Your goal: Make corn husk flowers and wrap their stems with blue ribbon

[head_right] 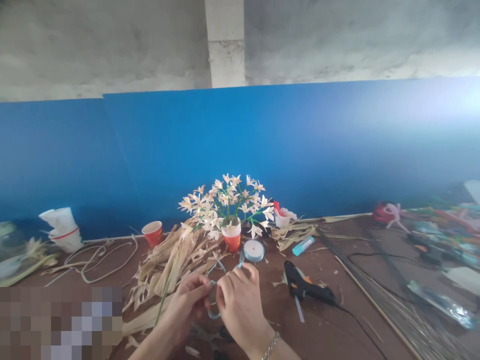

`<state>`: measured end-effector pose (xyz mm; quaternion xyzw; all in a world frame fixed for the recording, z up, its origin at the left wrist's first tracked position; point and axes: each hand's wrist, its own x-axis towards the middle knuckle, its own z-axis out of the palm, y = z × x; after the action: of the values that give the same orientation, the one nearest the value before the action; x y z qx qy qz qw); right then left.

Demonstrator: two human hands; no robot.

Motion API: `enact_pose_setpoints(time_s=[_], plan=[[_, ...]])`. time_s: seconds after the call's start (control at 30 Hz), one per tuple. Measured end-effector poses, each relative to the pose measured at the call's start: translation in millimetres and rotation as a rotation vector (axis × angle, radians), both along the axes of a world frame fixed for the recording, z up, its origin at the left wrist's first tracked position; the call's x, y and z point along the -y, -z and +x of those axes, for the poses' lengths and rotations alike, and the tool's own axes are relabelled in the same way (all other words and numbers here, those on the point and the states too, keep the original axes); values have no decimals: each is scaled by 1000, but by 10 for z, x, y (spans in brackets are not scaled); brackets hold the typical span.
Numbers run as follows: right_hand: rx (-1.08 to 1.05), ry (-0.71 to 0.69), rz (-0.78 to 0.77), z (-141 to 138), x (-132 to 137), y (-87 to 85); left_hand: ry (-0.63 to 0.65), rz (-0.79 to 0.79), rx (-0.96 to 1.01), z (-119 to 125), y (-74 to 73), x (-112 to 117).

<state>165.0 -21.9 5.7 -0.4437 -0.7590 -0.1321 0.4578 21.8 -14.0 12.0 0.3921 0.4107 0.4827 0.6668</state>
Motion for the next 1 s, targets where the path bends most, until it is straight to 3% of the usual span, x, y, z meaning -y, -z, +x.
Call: enact_pose_setpoints(time_s=[0.1, 0.23, 0.37, 0.43, 0.6, 0.73, 0.9, 1.0], plan=[[1, 3, -2, 5, -2, 22, 3, 2, 32, -1, 18, -2], [22, 6, -8, 12, -2, 21, 19, 20, -73, -43, 78, -71], [50, 16, -8, 13, -18, 23, -124, 188, -129, -47, 102, -104], [58, 21, -16, 9, -25, 39, -137, 131, -113, -26, 99, -84], [82, 27, -56, 4, -36, 90, -65, -201, 38, 12, 84, -22], [98, 19, -18, 1, -36, 84, -29, -214, 45, -37, 68, -38], [107, 19, -23, -14, -13, 31, -9, -181, -136, -139, 65, -85], [103, 24, -27, -13, -15, 32, 15, -244, -59, -135, 41, -79]])
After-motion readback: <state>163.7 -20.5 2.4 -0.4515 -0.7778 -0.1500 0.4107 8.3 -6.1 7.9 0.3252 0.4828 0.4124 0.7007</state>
